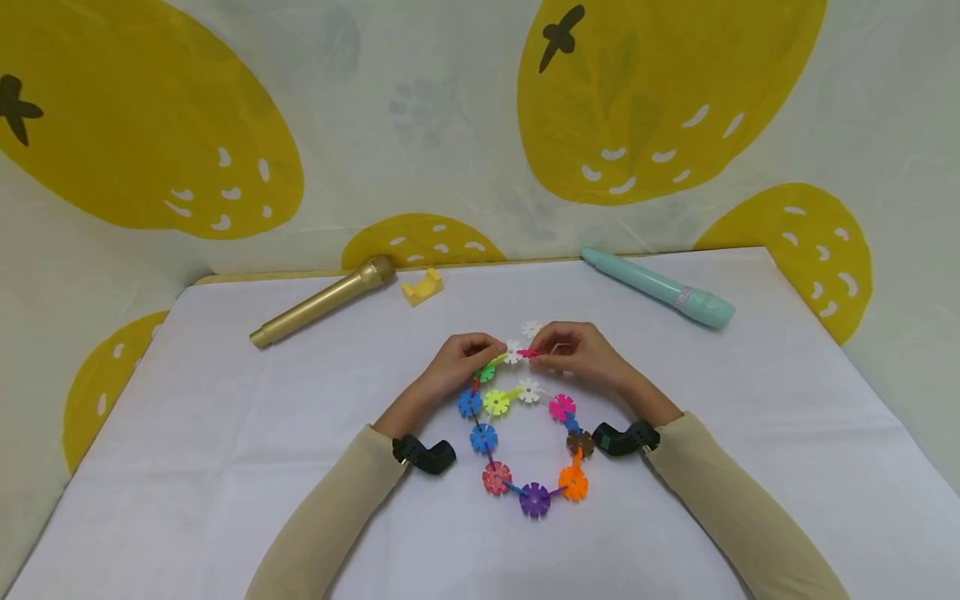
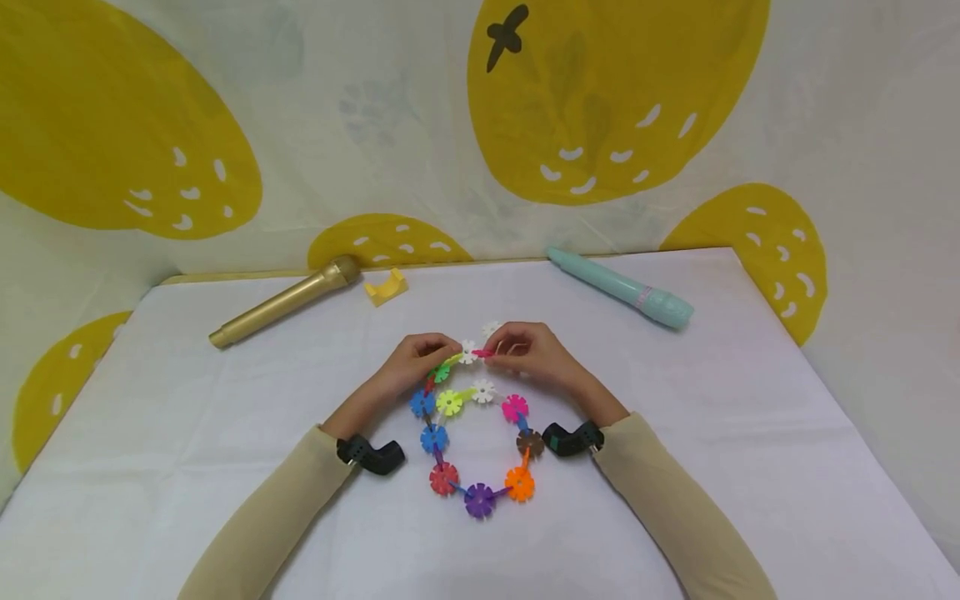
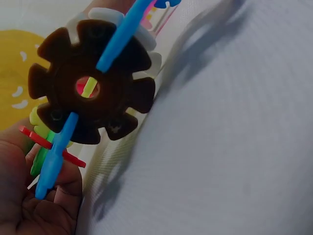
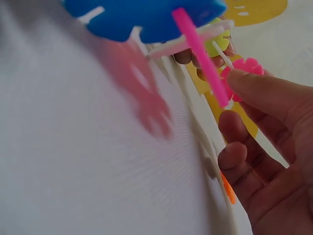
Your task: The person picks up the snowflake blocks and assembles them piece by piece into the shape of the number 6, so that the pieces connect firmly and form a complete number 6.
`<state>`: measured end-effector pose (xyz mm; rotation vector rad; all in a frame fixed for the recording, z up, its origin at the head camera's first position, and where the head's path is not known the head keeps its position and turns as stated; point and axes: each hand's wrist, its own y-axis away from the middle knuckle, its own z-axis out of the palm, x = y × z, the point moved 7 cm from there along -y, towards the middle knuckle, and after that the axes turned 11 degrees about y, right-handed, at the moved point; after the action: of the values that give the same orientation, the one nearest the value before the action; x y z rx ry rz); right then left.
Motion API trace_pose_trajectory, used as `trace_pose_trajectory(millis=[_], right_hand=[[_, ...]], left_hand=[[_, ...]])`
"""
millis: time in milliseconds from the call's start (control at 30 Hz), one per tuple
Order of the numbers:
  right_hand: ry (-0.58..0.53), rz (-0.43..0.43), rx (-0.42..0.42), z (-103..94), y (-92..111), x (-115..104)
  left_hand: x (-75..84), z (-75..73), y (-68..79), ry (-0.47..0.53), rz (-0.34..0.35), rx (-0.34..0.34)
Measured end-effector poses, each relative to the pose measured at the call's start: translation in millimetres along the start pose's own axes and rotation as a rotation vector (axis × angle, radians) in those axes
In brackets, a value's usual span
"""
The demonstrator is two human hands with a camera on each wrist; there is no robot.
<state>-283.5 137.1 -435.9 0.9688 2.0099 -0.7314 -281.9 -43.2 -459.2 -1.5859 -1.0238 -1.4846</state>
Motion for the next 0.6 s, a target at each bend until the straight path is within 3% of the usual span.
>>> trace_pose_trajectory(millis=[267, 433, 600], right_hand=[[0.083, 0.030, 0.016, -5.1, 0, 7], [0.152, 0.108, 0.129, -15.3, 1, 15], [0.195, 0.189, 0.217, -22.2, 3, 20]], left_hand=[[-0.2, -0.9, -1.0, -0.021, -0.004, 0.010], [0.1, -1.6, -0.4, -0.018, 0.002, 0.023], [20.4, 1.2, 8.6, -0.024, -0.018, 0.023]])
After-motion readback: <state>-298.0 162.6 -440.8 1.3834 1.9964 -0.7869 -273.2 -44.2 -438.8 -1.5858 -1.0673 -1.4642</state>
